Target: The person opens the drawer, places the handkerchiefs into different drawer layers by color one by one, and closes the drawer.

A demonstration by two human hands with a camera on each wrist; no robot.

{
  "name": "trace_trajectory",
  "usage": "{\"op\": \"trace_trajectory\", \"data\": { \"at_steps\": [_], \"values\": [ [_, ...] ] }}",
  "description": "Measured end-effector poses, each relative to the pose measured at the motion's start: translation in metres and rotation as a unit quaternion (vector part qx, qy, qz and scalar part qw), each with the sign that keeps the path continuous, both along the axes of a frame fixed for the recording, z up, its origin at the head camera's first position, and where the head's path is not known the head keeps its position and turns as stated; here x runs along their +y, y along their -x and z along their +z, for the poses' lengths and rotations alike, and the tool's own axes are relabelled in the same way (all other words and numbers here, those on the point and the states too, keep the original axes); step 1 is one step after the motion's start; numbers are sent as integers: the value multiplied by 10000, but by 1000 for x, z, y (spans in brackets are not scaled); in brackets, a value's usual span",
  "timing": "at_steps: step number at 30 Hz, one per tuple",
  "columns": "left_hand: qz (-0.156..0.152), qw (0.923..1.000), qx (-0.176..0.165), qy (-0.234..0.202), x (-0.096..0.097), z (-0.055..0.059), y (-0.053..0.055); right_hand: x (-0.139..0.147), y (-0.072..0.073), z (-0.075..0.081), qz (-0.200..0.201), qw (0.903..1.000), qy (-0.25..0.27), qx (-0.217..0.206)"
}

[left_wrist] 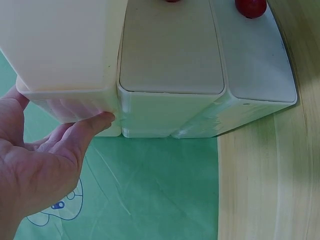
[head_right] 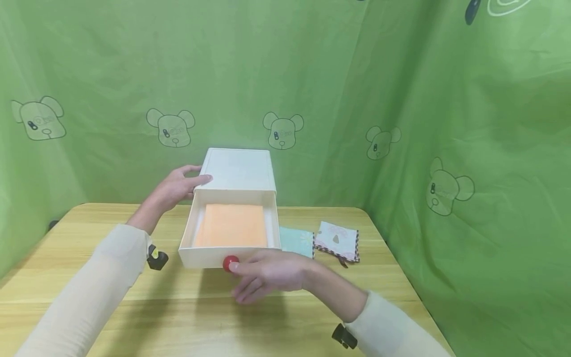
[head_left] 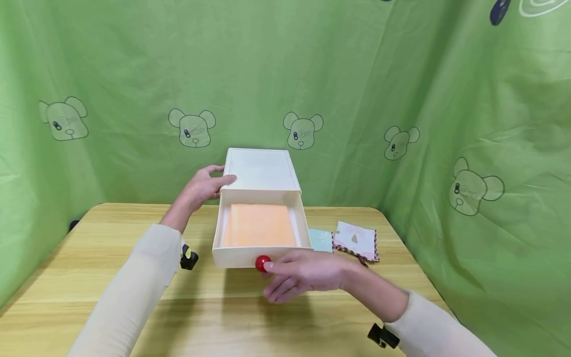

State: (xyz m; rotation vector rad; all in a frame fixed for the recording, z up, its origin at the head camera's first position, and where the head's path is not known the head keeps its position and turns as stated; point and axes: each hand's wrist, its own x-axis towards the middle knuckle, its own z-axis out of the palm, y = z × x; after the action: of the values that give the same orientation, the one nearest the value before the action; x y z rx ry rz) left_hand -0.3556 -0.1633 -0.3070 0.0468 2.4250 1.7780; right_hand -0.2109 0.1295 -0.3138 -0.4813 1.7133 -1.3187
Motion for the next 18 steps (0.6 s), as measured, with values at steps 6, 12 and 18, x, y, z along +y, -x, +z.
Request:
{"op": "trace_trajectory", "data": {
  "at_steps": [6, 12, 18],
  "values": [
    [-50, 10000, -20, 0, 1, 0, -1, -4, -3, -6, -275, 9995, 161, -79],
    [-17, 10000, 6, -19, 0, -1, 0, -7, -6, -8, -594, 9974, 404, -44],
    [-23, 10000, 25, -37, 0, -1, 1, -12, -10, -11, -934, 9942, 522, 82]
  ]
}}
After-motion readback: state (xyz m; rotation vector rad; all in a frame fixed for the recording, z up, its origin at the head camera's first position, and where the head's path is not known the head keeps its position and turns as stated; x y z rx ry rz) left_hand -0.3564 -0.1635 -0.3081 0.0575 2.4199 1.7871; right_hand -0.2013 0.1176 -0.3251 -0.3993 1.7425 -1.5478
